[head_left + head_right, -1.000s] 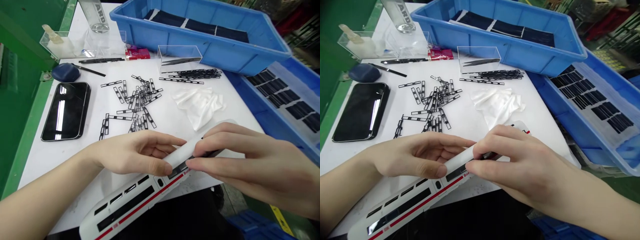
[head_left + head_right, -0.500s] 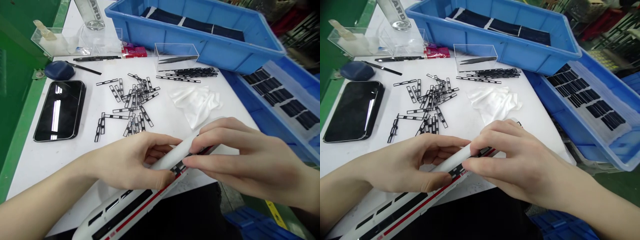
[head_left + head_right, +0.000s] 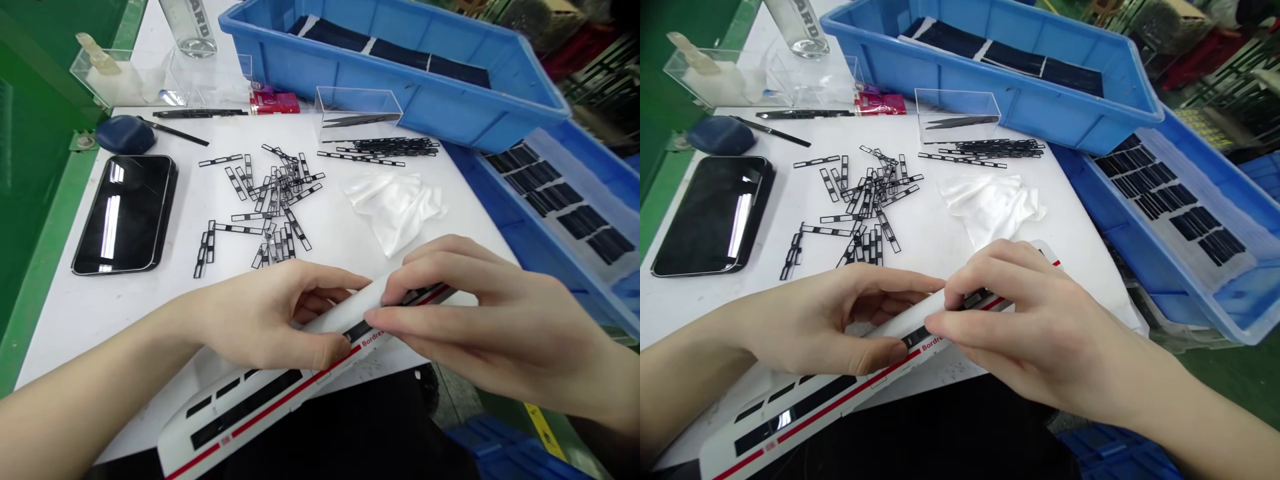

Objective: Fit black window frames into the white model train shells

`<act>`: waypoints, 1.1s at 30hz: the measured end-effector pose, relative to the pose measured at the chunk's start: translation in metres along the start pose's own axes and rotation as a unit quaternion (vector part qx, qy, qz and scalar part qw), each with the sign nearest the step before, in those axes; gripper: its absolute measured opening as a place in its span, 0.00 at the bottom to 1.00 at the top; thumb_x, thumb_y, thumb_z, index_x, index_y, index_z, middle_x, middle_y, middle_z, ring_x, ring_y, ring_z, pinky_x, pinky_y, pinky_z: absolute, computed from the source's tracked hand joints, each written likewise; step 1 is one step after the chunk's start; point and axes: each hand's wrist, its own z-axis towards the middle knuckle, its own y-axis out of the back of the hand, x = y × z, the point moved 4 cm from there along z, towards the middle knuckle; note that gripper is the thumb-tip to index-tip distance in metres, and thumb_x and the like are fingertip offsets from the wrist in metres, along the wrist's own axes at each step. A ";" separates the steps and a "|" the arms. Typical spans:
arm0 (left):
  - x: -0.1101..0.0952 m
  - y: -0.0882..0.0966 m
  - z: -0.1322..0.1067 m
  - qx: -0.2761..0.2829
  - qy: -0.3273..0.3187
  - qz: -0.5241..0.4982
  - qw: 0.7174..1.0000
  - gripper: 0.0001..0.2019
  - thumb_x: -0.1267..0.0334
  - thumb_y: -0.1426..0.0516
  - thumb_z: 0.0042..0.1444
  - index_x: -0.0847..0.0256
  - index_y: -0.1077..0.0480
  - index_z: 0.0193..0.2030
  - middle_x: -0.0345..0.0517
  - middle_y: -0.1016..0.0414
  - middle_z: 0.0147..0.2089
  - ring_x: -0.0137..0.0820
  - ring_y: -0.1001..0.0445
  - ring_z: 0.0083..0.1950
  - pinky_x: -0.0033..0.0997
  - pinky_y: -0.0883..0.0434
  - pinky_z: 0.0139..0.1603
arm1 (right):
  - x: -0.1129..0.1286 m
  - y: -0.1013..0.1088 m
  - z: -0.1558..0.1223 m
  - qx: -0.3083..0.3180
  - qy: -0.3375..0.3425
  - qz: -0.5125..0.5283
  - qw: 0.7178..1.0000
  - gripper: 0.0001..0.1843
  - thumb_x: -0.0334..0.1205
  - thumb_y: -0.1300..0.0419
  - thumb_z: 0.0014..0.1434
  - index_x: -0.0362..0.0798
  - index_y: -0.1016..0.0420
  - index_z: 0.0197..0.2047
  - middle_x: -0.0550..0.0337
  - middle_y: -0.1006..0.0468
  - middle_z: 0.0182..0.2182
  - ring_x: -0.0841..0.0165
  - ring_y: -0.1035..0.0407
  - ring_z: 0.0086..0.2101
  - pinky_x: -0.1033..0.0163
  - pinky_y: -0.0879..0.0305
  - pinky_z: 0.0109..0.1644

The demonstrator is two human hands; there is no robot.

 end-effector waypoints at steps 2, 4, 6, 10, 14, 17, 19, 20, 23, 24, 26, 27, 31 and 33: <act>0.000 0.001 0.000 0.001 0.011 -0.006 1.000 0.26 0.72 0.39 0.62 0.53 0.24 0.67 0.47 0.15 0.50 0.43 0.16 0.51 0.43 0.20 0.56 | 0.001 -0.001 0.000 0.004 0.002 -0.007 1.000 0.10 0.30 0.36 0.70 0.53 0.16 0.47 0.60 0.21 0.43 0.65 0.29 0.45 0.54 0.33 0.51; -0.001 0.002 0.000 -0.004 0.014 -0.002 1.000 0.26 0.72 0.38 0.61 0.52 0.23 0.66 0.47 0.15 0.49 0.45 0.17 0.54 0.45 0.20 0.59 | 0.002 -0.003 -0.001 0.001 0.002 -0.008 1.000 0.10 0.30 0.37 0.70 0.54 0.17 0.47 0.61 0.21 0.43 0.65 0.29 0.45 0.54 0.33 0.50; -0.002 0.002 -0.001 -0.007 0.015 -0.013 1.000 0.27 0.74 0.39 0.60 0.51 0.23 0.65 0.48 0.14 0.50 0.48 0.17 0.57 0.47 0.20 0.59 | 0.003 -0.004 -0.001 -0.004 0.003 -0.009 1.000 0.10 0.29 0.38 0.71 0.53 0.17 0.46 0.60 0.21 0.43 0.65 0.29 0.45 0.55 0.33 0.50; -0.003 0.001 0.000 -0.003 0.031 -0.087 0.996 0.31 0.78 0.40 0.58 0.50 0.23 0.66 0.50 0.15 0.59 0.51 0.17 0.60 0.46 0.17 0.56 | 0.005 -0.006 -0.004 -0.011 0.003 -0.022 1.000 0.10 0.28 0.38 0.70 0.52 0.17 0.47 0.60 0.20 0.42 0.65 0.30 0.45 0.54 0.33 0.51; -0.002 0.000 0.002 -0.008 0.033 -0.098 0.995 0.29 0.76 0.38 0.60 0.49 0.23 0.66 0.49 0.16 0.62 0.50 0.18 0.62 0.47 0.18 0.59 | 0.006 -0.006 -0.006 -0.020 0.007 -0.038 0.999 0.11 0.28 0.37 0.69 0.53 0.18 0.47 0.61 0.19 0.43 0.63 0.28 0.45 0.50 0.34 0.49; -0.002 -0.003 0.002 -0.011 0.029 -0.081 0.996 0.29 0.76 0.39 0.64 0.48 0.26 0.69 0.47 0.17 0.62 0.48 0.18 0.62 0.48 0.21 0.63 | 0.005 -0.007 -0.007 -0.027 0.012 -0.039 0.999 0.11 0.28 0.37 0.69 0.53 0.18 0.48 0.61 0.18 0.43 0.62 0.27 0.46 0.49 0.35 0.48; -0.002 -0.004 0.001 -0.032 0.017 -0.082 0.996 0.28 0.76 0.40 0.65 0.46 0.26 0.68 0.44 0.17 0.62 0.45 0.18 0.62 0.45 0.21 0.63 | 0.004 -0.007 -0.009 -0.054 0.015 -0.066 0.996 0.13 0.28 0.36 0.68 0.54 0.17 0.50 0.59 0.17 0.45 0.62 0.25 0.46 0.48 0.35 0.49; -0.002 -0.004 0.000 -0.049 0.011 -0.086 0.995 0.28 0.76 0.40 0.65 0.45 0.25 0.67 0.43 0.16 0.61 0.43 0.18 0.61 0.41 0.20 0.61 | 0.004 -0.006 -0.011 -0.090 0.007 -0.085 0.992 0.13 0.28 0.35 0.67 0.53 0.17 0.50 0.58 0.17 0.45 0.62 0.25 0.46 0.49 0.34 0.48; 0.002 -0.006 -0.003 -0.096 0.002 -0.100 0.990 0.26 0.74 0.37 0.64 0.46 0.24 0.66 0.42 0.13 0.55 0.37 0.16 0.56 0.28 0.19 0.51 | 0.002 0.005 -0.026 -0.325 -0.101 -0.085 0.936 0.10 0.30 0.30 0.62 0.51 0.17 0.45 0.57 0.19 0.37 0.65 0.25 0.37 0.54 0.31 0.42; 0.002 -0.007 -0.003 -0.110 -0.007 -0.105 0.988 0.26 0.73 0.37 0.64 0.48 0.24 0.66 0.42 0.13 0.54 0.36 0.15 0.54 0.25 0.20 0.48 | 0.001 0.005 -0.032 -0.386 -0.161 -0.040 0.908 0.08 0.31 0.29 0.61 0.51 0.19 0.42 0.59 0.20 0.34 0.67 0.26 0.34 0.57 0.30 0.39; 0.002 -0.010 -0.003 -0.143 -0.042 -0.103 0.983 0.24 0.71 0.36 0.64 0.49 0.23 0.65 0.42 0.12 0.53 0.33 0.15 0.52 0.21 0.21 0.47 | -0.003 -0.005 -0.038 -0.415 -0.276 0.117 0.859 0.08 0.37 0.29 0.63 0.52 0.25 0.42 0.64 0.20 0.29 0.69 0.25 0.29 0.61 0.27 0.34; 0.001 -0.011 -0.003 -0.164 -0.061 -0.092 0.980 0.23 0.70 0.36 0.64 0.48 0.23 0.64 0.41 0.12 0.53 0.33 0.14 0.52 0.20 0.21 0.48 | -0.002 -0.014 -0.036 -0.387 -0.317 0.213 0.839 0.10 0.40 0.30 0.65 0.53 0.28 0.44 0.66 0.19 0.29 0.69 0.23 0.27 0.63 0.25 0.32; -0.001 -0.021 -0.006 -0.254 -0.093 -0.001 0.963 0.25 0.69 0.35 0.64 0.50 0.26 0.67 0.41 0.13 0.56 0.33 0.15 0.53 0.23 0.20 0.52 | 0.013 -0.042 -0.020 -0.310 -0.361 0.473 0.742 0.21 0.42 0.28 0.65 0.58 0.31 0.56 0.67 0.14 0.40 0.71 0.18 0.34 0.67 0.19 0.39; 0.000 -0.027 -0.008 -0.283 -0.093 0.022 0.954 0.28 0.69 0.35 0.62 0.53 0.28 0.70 0.44 0.15 0.60 0.34 0.14 0.52 0.25 0.18 0.51 | 0.020 -0.047 -0.011 -0.302 -0.344 0.528 0.715 0.20 0.36 0.27 0.63 0.57 0.27 0.54 0.65 0.14 0.45 0.71 0.17 0.40 0.68 0.19 0.46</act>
